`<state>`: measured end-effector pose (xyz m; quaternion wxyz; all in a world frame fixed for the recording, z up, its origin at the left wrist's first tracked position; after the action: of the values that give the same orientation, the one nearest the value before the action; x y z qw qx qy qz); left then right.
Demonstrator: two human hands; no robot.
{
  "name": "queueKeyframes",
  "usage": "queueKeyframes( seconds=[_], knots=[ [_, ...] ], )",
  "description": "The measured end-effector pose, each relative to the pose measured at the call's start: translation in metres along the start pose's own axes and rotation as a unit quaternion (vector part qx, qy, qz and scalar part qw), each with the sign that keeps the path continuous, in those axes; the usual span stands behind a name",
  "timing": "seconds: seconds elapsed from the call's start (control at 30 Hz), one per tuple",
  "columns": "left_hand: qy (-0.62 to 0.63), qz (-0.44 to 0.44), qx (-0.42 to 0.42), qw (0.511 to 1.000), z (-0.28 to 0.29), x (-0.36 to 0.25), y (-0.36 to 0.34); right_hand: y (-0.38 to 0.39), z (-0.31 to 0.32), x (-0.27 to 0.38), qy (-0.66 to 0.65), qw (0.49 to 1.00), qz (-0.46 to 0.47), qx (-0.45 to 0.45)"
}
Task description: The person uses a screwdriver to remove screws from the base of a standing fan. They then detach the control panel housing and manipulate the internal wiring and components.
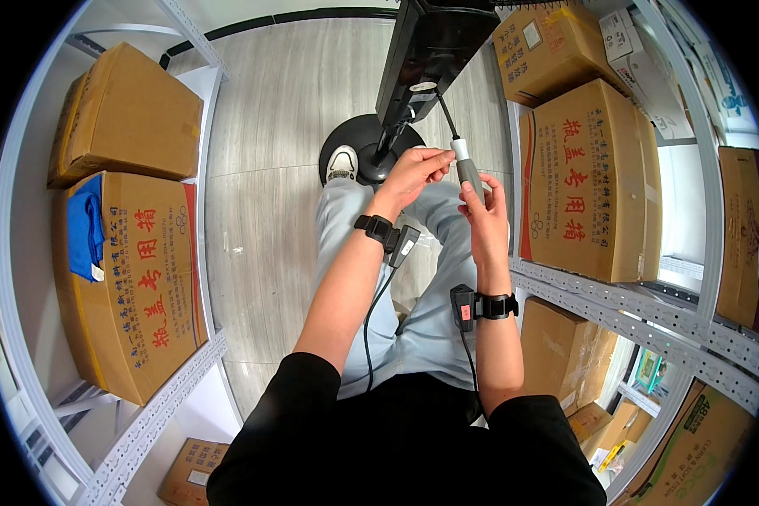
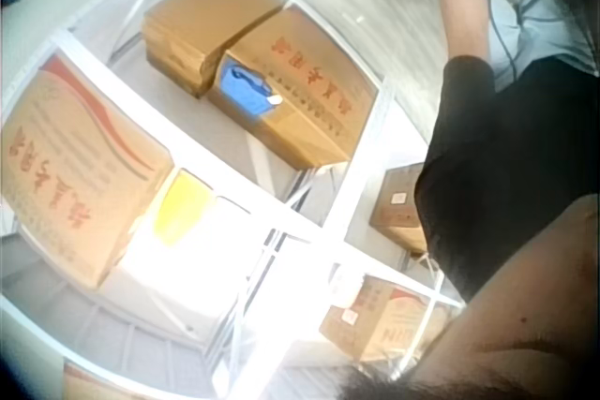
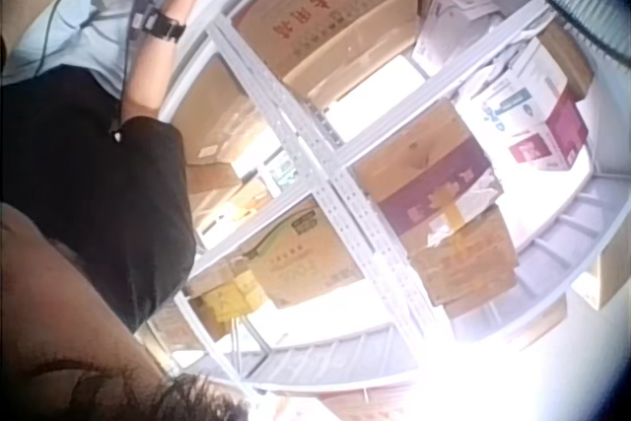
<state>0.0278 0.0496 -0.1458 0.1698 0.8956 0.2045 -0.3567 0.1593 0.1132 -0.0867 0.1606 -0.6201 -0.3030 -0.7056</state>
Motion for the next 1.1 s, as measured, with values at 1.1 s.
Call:
queueKeyframes(
  seconds=[1.1],
  knots=[
    [0.001, -0.007, -0.007, 1.000, 0.004, 0.001, -0.001, 0.000, 0.001, 0.005, 0.000, 0.999, -0.014, 0.044]
  ],
)
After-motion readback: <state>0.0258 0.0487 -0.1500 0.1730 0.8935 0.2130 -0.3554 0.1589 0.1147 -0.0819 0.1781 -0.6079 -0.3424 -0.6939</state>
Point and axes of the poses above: each hand's wrist, its own y-axis away from the middle knuckle, its own z-axis out of the back of the hand, x = y × z, the point moved 3 cm from there along -y, towards the middle knuckle, and after that the axes turned 1 degree about -z, right-handed, at the moved point
